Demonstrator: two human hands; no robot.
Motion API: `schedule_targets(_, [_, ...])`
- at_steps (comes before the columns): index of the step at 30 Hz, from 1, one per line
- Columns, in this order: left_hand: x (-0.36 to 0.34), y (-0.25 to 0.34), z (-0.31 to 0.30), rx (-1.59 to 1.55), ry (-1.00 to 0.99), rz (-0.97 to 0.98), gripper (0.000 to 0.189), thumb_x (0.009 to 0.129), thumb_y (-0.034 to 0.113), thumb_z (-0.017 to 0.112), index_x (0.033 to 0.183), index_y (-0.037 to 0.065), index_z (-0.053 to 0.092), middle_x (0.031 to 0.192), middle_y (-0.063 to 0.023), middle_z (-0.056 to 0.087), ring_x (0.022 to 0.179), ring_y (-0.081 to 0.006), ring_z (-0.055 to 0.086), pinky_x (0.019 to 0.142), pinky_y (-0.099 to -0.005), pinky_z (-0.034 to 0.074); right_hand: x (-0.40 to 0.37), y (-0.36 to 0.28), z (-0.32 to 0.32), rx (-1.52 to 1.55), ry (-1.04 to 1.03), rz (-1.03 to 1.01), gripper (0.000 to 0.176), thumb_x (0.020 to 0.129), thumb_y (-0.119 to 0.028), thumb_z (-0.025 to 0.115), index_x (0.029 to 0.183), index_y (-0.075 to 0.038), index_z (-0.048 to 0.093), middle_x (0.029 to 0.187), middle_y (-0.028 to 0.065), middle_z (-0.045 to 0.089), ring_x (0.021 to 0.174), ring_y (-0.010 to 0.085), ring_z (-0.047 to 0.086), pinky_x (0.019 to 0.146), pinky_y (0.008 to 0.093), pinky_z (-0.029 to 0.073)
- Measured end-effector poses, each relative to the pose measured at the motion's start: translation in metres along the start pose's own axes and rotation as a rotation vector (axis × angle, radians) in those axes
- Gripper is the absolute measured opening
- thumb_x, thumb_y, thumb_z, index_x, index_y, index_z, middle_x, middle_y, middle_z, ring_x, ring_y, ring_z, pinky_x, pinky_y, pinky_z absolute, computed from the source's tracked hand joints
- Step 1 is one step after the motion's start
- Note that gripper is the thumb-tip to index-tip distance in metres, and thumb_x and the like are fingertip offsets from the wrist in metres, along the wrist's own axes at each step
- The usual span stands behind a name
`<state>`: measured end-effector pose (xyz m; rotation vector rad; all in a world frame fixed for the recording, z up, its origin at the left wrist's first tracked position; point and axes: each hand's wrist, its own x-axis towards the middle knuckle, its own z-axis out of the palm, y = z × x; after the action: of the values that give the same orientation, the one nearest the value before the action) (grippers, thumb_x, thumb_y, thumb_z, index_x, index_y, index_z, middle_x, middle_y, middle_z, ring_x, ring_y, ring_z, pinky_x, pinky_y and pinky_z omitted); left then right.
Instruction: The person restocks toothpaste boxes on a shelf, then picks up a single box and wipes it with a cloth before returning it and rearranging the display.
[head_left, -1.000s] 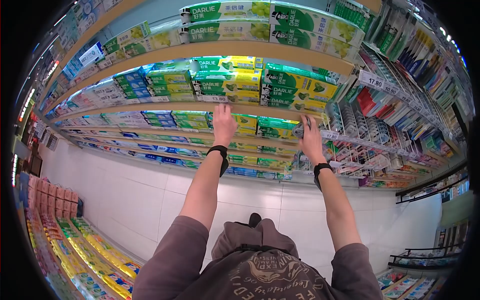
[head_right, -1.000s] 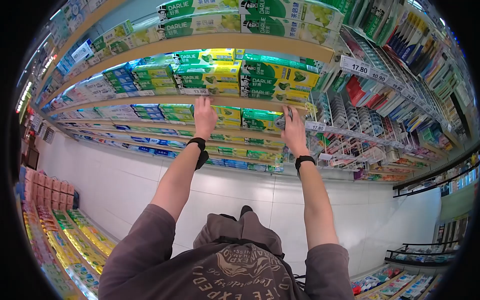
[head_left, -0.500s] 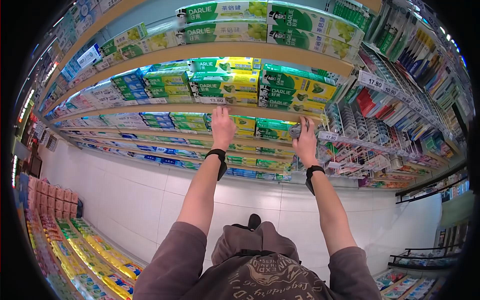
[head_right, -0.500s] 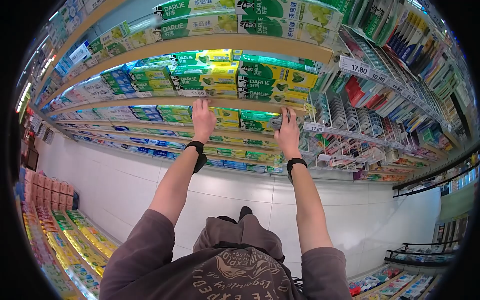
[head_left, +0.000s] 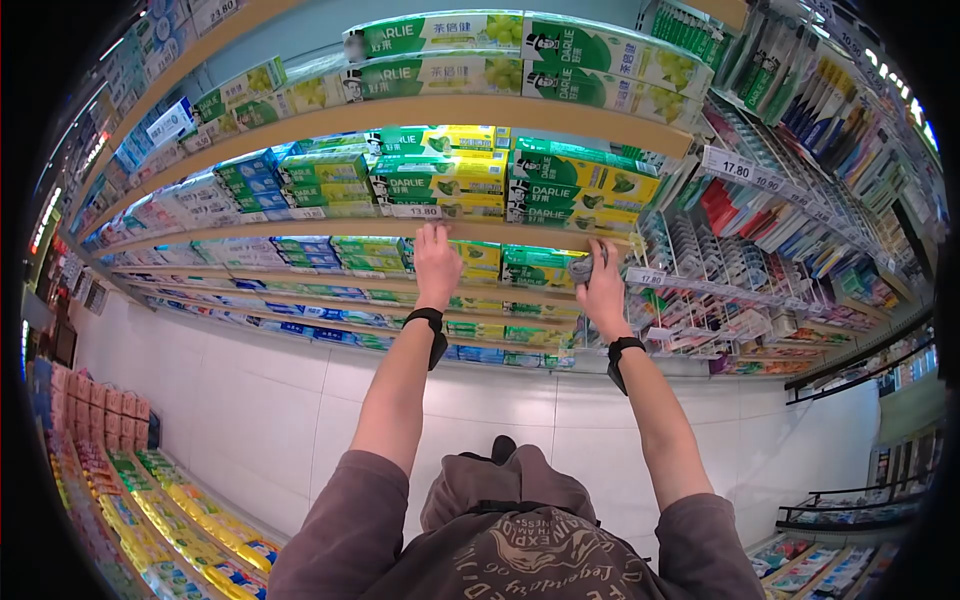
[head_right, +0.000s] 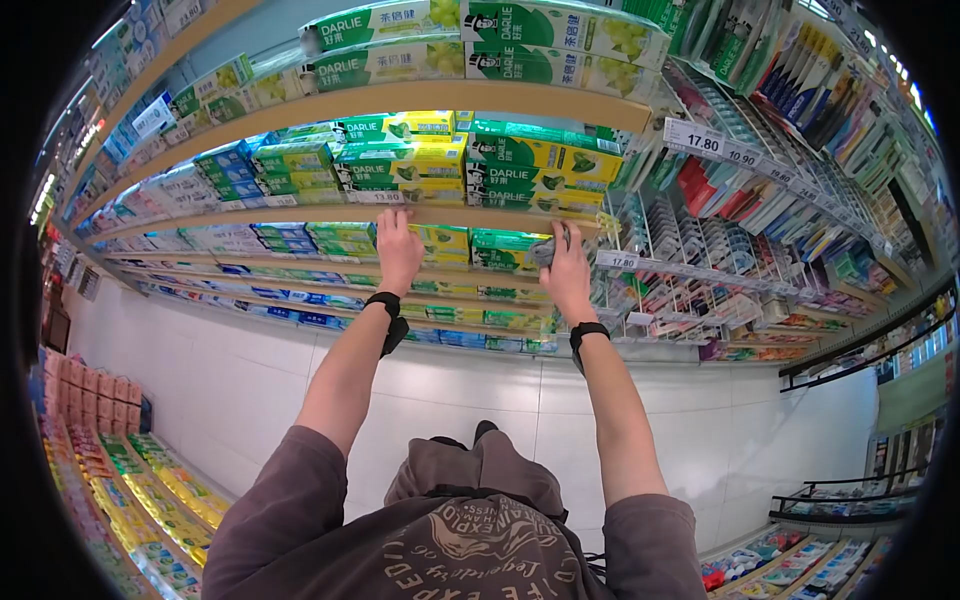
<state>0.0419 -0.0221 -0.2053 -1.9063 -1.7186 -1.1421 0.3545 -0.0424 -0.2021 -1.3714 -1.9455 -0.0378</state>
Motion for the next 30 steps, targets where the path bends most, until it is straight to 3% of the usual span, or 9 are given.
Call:
schedule_targets(7, [-0.001, -0.003, 0.001, -0.014, 0.0, 0.025, 0.034, 0.077, -0.009, 0.06, 0.111, -0.003, 0.056, 0.107, -0.0209, 0.049, 0.105, -0.0408, 0.049, 0.088, -0.0499, 0.044, 0.002, -0.005, -0.006, 0.008, -0.06, 0.067, 0.077, 0.069, 0.002, 0.067, 0.142, -0.003, 0.042, 0.143, 0.0179, 0.039, 0.115, 0.045, 0.056, 0.089, 0.0489, 0.053])
schedule_targets(17, [-0.001, -0.003, -0.003, 0.056, 0.021, 0.052, 0.035, 0.075, -0.004, 0.064, 0.11, -0.001, 0.058, 0.109, -0.0172, 0.051, 0.107, -0.0369, 0.052, 0.089, -0.0463, 0.045, 0.002, -0.003, -0.009, -0.012, -0.064, 0.01, 0.079, 0.068, 0.002, 0.067, 0.143, -0.003, 0.041, 0.143, 0.0175, 0.039, 0.118, 0.044, 0.055, 0.09, 0.0487, 0.053])
schedule_targets(25, [0.011, 0.003, -0.033, -0.082, -0.127, 0.037, 0.035, 0.079, -0.004, 0.062, 0.113, 0.001, 0.059, 0.111, -0.0162, 0.053, 0.109, -0.0359, 0.053, 0.091, -0.0464, 0.044, 0.005, 0.0, -0.05, 0.112, -0.209, 0.019, 0.072, 0.07, 0.003, 0.061, 0.139, -0.007, 0.045, 0.14, 0.0219, 0.043, 0.118, 0.0473, 0.054, 0.092, 0.0511, 0.051])
schedule_targets(30, [0.036, 0.023, -0.062, -0.292, -0.123, 0.124, 0.035, 0.085, 0.0, 0.062, 0.12, 0.001, 0.058, 0.118, -0.0174, 0.055, 0.115, -0.0373, 0.053, 0.098, -0.0469, 0.045, 0.025, 0.008, -0.091, 0.249, 0.046, 0.063, 0.066, 0.07, 0.004, 0.052, 0.136, -0.005, 0.049, 0.128, 0.0275, 0.053, 0.119, 0.0497, 0.052, 0.1, 0.0507, 0.045])
